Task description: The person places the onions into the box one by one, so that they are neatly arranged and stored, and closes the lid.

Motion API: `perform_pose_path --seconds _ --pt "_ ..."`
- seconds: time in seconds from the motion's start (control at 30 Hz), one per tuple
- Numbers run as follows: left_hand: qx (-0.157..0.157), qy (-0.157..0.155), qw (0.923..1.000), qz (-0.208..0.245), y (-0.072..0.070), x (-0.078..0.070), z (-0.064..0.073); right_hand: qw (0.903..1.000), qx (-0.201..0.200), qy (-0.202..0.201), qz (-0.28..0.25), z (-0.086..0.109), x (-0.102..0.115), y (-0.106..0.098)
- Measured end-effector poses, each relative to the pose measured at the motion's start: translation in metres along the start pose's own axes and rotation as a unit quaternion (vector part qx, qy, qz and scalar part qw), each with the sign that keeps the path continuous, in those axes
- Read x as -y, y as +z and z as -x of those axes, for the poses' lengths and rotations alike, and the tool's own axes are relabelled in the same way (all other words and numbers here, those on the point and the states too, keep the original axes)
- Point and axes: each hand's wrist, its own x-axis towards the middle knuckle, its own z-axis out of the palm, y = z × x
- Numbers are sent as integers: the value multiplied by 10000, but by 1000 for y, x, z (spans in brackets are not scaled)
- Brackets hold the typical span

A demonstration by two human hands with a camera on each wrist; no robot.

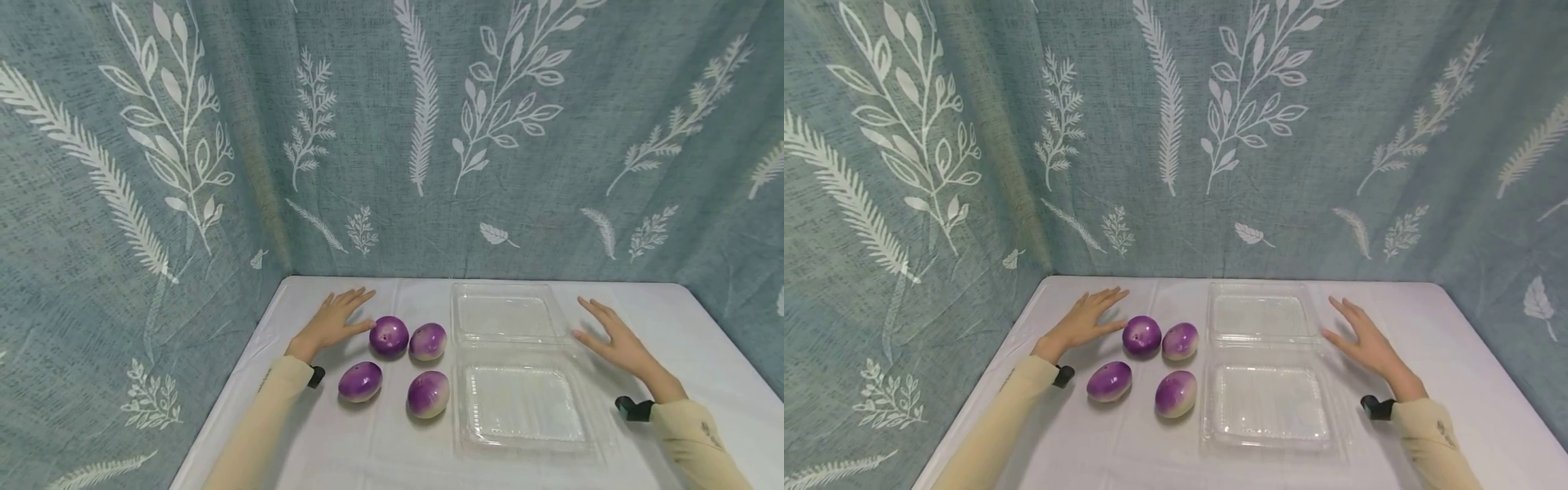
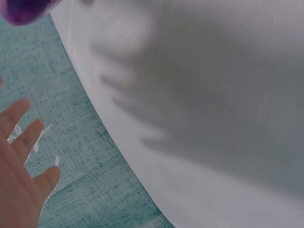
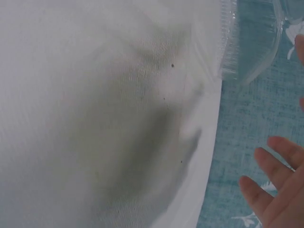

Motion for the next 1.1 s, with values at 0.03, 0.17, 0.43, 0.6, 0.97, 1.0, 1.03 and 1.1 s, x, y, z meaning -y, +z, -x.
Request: perform_pose_path --seconds 0.03,0.17,0.43,0.6,0.97,1.0,1.03,1.1 --pt "18 21 10000 21 0 -1 0 10000 -18 -53 -31 0 0 1" --pt "88 96 9998 170 0 -3 0 9997 -11 -195 -116 2 2 5" --pt "165 265 9987 414 1 -10 -1 9985 129 -220 -474 8 5 9" --pt "283 176 9979 563 0 -15 0 9975 285 -197 -612 10 6 9" --pt "601 -34 9948 819 0 -20 -1 9932 655 -75 -955 14 5 11" --pt "609 -12 9945 850 0 -21 -1 9923 687 -60 -1026 15 4 11" --pt "640 -29 9944 843 0 -21 -1 9914 721 -47 -1091 15 4 11" --pt "678 -59 9940 851 1 -22 -1 9886 782 -15 -1286 17 4 12"
